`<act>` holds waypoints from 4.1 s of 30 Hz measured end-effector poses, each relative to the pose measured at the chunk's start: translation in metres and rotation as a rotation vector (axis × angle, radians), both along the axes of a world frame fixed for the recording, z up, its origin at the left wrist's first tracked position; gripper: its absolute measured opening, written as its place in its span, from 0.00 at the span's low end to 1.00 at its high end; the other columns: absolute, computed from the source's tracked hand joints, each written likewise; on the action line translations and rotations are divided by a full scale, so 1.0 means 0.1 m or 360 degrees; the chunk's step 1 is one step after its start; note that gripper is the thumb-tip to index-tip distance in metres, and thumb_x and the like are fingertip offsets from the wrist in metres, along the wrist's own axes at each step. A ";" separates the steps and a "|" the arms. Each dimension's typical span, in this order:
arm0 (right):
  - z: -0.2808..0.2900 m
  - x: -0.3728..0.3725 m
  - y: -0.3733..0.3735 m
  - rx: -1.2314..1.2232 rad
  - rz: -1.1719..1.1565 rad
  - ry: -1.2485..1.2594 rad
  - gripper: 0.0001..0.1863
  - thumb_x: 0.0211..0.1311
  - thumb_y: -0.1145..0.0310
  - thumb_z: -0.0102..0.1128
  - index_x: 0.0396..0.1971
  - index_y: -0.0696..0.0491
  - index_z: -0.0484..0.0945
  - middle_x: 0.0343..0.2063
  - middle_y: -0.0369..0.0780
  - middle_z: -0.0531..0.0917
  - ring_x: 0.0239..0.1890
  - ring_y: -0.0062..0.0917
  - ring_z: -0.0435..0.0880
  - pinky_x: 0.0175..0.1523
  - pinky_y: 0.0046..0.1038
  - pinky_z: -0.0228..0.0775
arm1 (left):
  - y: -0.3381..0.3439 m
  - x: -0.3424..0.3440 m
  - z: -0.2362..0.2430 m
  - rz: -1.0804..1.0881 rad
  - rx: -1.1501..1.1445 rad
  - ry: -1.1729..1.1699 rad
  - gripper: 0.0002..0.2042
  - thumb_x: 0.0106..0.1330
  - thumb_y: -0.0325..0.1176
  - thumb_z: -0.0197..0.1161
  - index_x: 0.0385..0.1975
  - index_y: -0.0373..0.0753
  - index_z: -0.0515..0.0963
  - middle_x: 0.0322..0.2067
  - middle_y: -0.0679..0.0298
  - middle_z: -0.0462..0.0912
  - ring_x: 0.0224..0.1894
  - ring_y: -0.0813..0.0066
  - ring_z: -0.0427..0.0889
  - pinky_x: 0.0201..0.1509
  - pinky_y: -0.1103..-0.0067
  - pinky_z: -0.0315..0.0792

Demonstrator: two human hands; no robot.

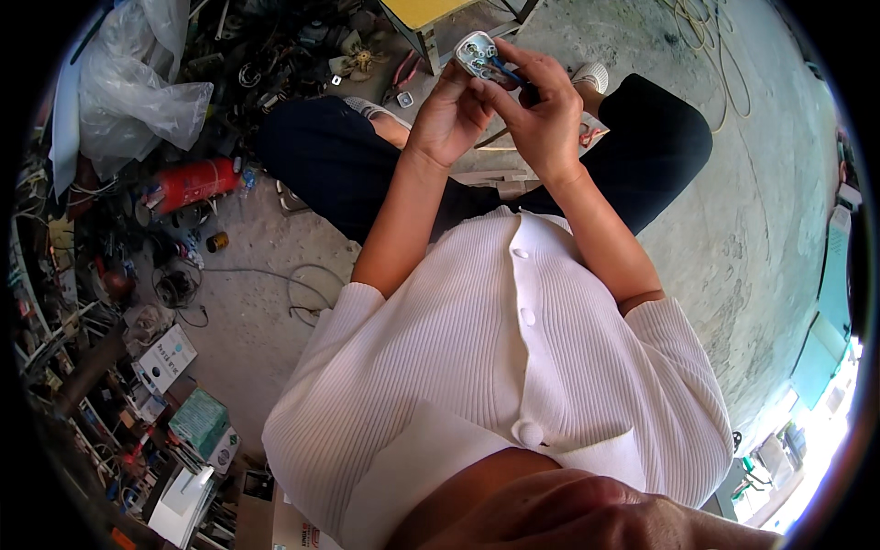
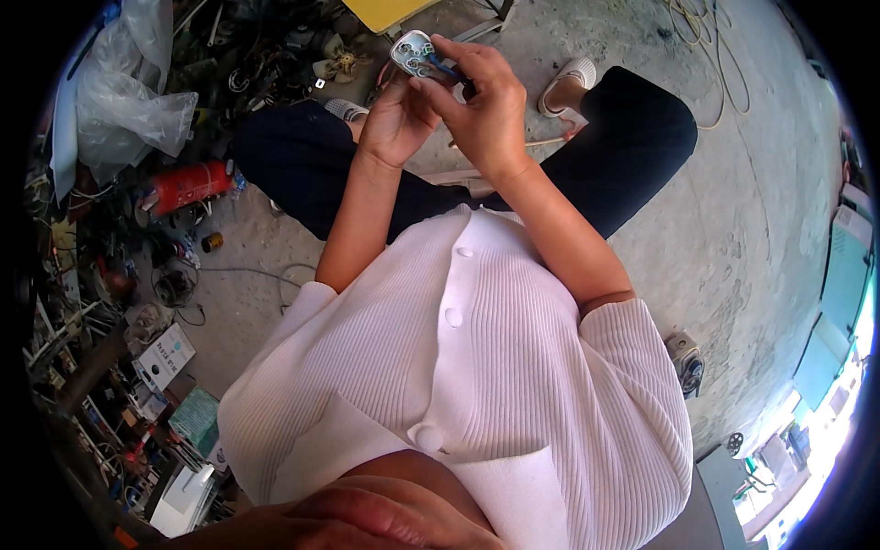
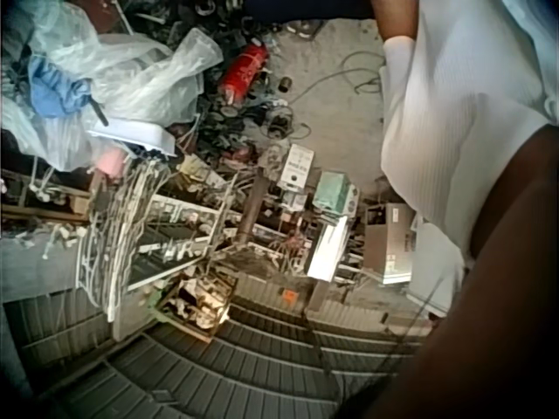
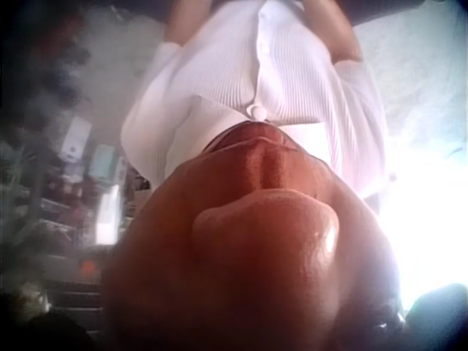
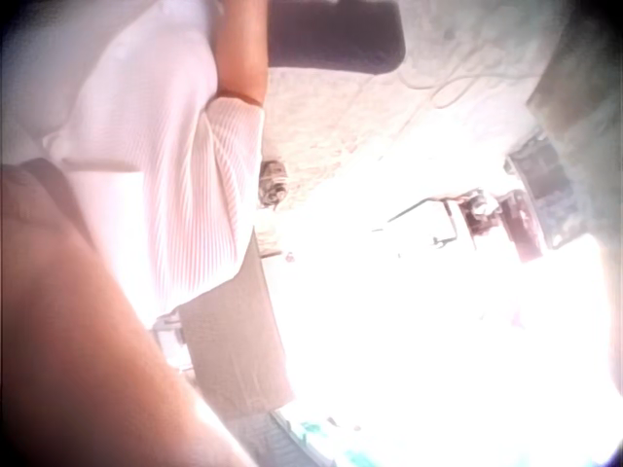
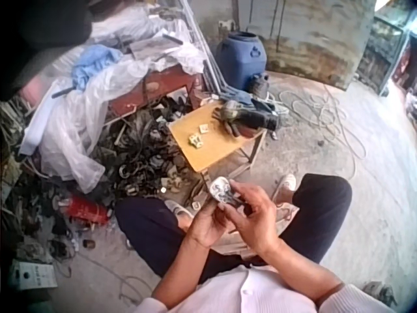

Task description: The person strips wire ends using pliers and secures the wires into an electrical component using a power drill and a screwdriver.

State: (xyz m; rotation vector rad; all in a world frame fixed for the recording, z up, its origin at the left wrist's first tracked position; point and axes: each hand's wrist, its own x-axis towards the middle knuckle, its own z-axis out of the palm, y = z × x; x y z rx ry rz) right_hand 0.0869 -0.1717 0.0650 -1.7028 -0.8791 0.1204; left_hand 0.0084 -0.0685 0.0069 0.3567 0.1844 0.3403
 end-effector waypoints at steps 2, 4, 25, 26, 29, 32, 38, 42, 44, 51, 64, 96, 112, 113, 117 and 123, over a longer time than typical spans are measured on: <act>-0.04 0.04 0.01 0.0040 -0.0004 -0.0037 0.24 0.44 0.72 0.73 0.46 0.53 0.81 0.36 0.39 0.81 0.32 0.22 0.80 0.36 0.21 0.73 | -0.01 -0.01 0.03 -0.0033 0.0047 -0.0027 0.18 0.62 0.43 0.64 0.50 0.45 0.73 0.38 0.69 0.81 0.42 0.75 0.81 0.48 0.79 0.76; -0.05 0.05 0.00 0.0050 -0.0002 -0.0050 0.23 0.44 0.73 0.73 0.46 0.53 0.81 0.35 0.39 0.81 0.32 0.22 0.80 0.36 0.21 0.73 | -0.01 -0.02 0.02 -0.0035 0.0062 -0.0040 0.17 0.62 0.44 0.64 0.47 0.46 0.74 0.36 0.71 0.81 0.41 0.76 0.81 0.50 0.78 0.75; -0.02 0.04 -0.02 -0.0035 -0.0010 -0.0115 0.23 0.44 0.75 0.71 0.45 0.55 0.81 0.32 0.39 0.81 0.28 0.22 0.79 0.36 0.21 0.73 | -0.01 -0.03 -0.19 0.0042 0.0031 0.0094 0.08 0.63 0.43 0.63 0.34 0.47 0.78 0.30 0.72 0.82 0.40 0.79 0.81 0.53 0.77 0.74; -0.02 0.05 -0.03 -0.0052 -0.0007 -0.0109 0.23 0.44 0.75 0.71 0.45 0.55 0.81 0.32 0.39 0.81 0.28 0.22 0.79 0.36 0.21 0.73 | -0.02 -0.03 -0.19 0.0055 0.0045 0.0134 0.10 0.63 0.44 0.63 0.32 0.46 0.77 0.29 0.72 0.81 0.41 0.77 0.81 0.55 0.76 0.74; -0.03 0.05 -0.04 -0.0078 -0.0009 -0.0095 0.23 0.44 0.74 0.71 0.45 0.55 0.81 0.31 0.40 0.81 0.28 0.23 0.79 0.36 0.22 0.73 | -0.03 -0.05 -0.12 0.0060 0.0079 0.0209 0.11 0.61 0.44 0.65 0.30 0.46 0.75 0.28 0.72 0.80 0.41 0.77 0.81 0.56 0.74 0.74; -0.06 0.06 -0.04 -0.0098 -0.0013 -0.0118 0.22 0.44 0.73 0.71 0.45 0.55 0.81 0.32 0.40 0.81 0.28 0.24 0.80 0.35 0.22 0.73 | -0.04 -0.06 -0.11 0.0070 0.0094 0.0255 0.11 0.62 0.45 0.64 0.29 0.46 0.75 0.28 0.72 0.80 0.41 0.76 0.81 0.55 0.75 0.74; -0.08 0.10 -0.03 -0.0180 0.0055 -0.0044 0.23 0.45 0.70 0.70 0.46 0.53 0.81 0.33 0.40 0.82 0.29 0.24 0.81 0.33 0.22 0.72 | -0.04 -0.06 -0.09 0.0032 0.0118 0.0159 0.14 0.66 0.45 0.59 0.44 0.43 0.75 0.40 0.66 0.81 0.48 0.70 0.80 0.56 0.73 0.72; -0.11 0.12 -0.03 -0.0177 0.0088 0.0027 0.25 0.46 0.72 0.69 0.48 0.54 0.78 0.37 0.40 0.82 0.31 0.22 0.81 0.33 0.22 0.72 | -0.05 -0.06 -0.13 0.0055 0.0111 0.0147 0.15 0.66 0.45 0.58 0.45 0.43 0.74 0.43 0.65 0.81 0.50 0.70 0.78 0.58 0.73 0.70; -0.16 0.12 -0.03 -0.0147 0.0133 0.0076 0.25 0.50 0.73 0.69 0.50 0.56 0.74 0.40 0.37 0.82 0.34 0.17 0.80 0.34 0.17 0.70 | -0.03 -0.05 -0.11 0.0066 0.0154 0.0131 0.15 0.67 0.45 0.58 0.47 0.43 0.74 0.44 0.66 0.80 0.50 0.71 0.78 0.58 0.74 0.70; -0.11 0.09 -0.05 -0.0203 0.0189 0.0341 0.19 0.55 0.76 0.66 0.45 0.58 0.71 0.47 0.40 0.79 0.42 0.17 0.81 0.39 0.17 0.72 | 0.00 -0.08 -0.13 0.0070 0.0162 0.0111 0.20 0.67 0.47 0.56 0.52 0.42 0.73 0.50 0.66 0.79 0.49 0.76 0.77 0.57 0.76 0.70; -0.26 0.15 -0.05 -0.0055 0.0283 0.0288 0.11 0.58 0.78 0.62 0.39 0.58 0.72 0.43 0.39 0.77 0.39 0.22 0.81 0.40 0.20 0.75 | 0.00 -0.08 -0.10 0.0138 0.0154 0.0118 0.19 0.66 0.45 0.58 0.52 0.43 0.72 0.52 0.62 0.78 0.48 0.73 0.79 0.55 0.75 0.73; -0.19 0.14 -0.08 -0.0189 0.0036 -0.0563 0.08 0.48 0.69 0.69 0.32 0.48 0.86 0.44 0.34 0.83 0.39 0.27 0.84 0.41 0.25 0.76 | 0.07 -0.14 -0.08 -0.0047 0.0009 0.0172 0.12 0.67 0.46 0.58 0.41 0.46 0.75 0.39 0.65 0.81 0.41 0.73 0.81 0.53 0.68 0.75; -0.12 0.05 -0.05 -0.0158 0.0063 -0.0876 0.07 0.48 0.72 0.67 0.25 0.50 0.76 0.34 0.31 0.82 0.34 0.29 0.81 0.36 0.28 0.73 | -0.06 -0.11 -0.08 0.0329 0.0320 0.0294 0.08 0.69 0.39 0.57 0.42 0.46 0.75 0.43 0.69 0.79 0.46 0.78 0.76 0.55 0.78 0.69; -0.16 0.06 -0.05 -0.0156 0.0089 -0.0877 0.08 0.48 0.72 0.66 0.27 0.50 0.75 0.32 0.32 0.82 0.33 0.29 0.81 0.35 0.28 0.73 | -0.07 -0.10 -0.09 0.0385 0.0346 0.0387 0.06 0.69 0.38 0.58 0.39 0.45 0.73 0.43 0.69 0.79 0.46 0.77 0.77 0.56 0.77 0.69; -0.24 0.06 -0.03 -0.0149 0.0098 -0.0706 0.08 0.50 0.73 0.66 0.29 0.52 0.75 0.28 0.35 0.82 0.28 0.30 0.82 0.33 0.28 0.74 | -0.08 -0.06 -0.13 0.0529 0.0701 0.0586 0.17 0.63 0.40 0.66 0.35 0.38 0.65 0.38 0.62 0.75 0.42 0.77 0.75 0.52 0.79 0.71; -0.23 0.02 0.01 -0.0096 -0.0015 0.0077 0.08 0.58 0.72 0.64 0.33 0.57 0.74 0.28 0.38 0.83 0.30 0.20 0.83 0.36 0.21 0.74 | -0.17 -0.04 0.01 0.0651 0.0939 0.0580 0.15 0.61 0.31 0.67 0.35 0.37 0.64 0.36 0.61 0.76 0.42 0.79 0.77 0.47 0.82 0.74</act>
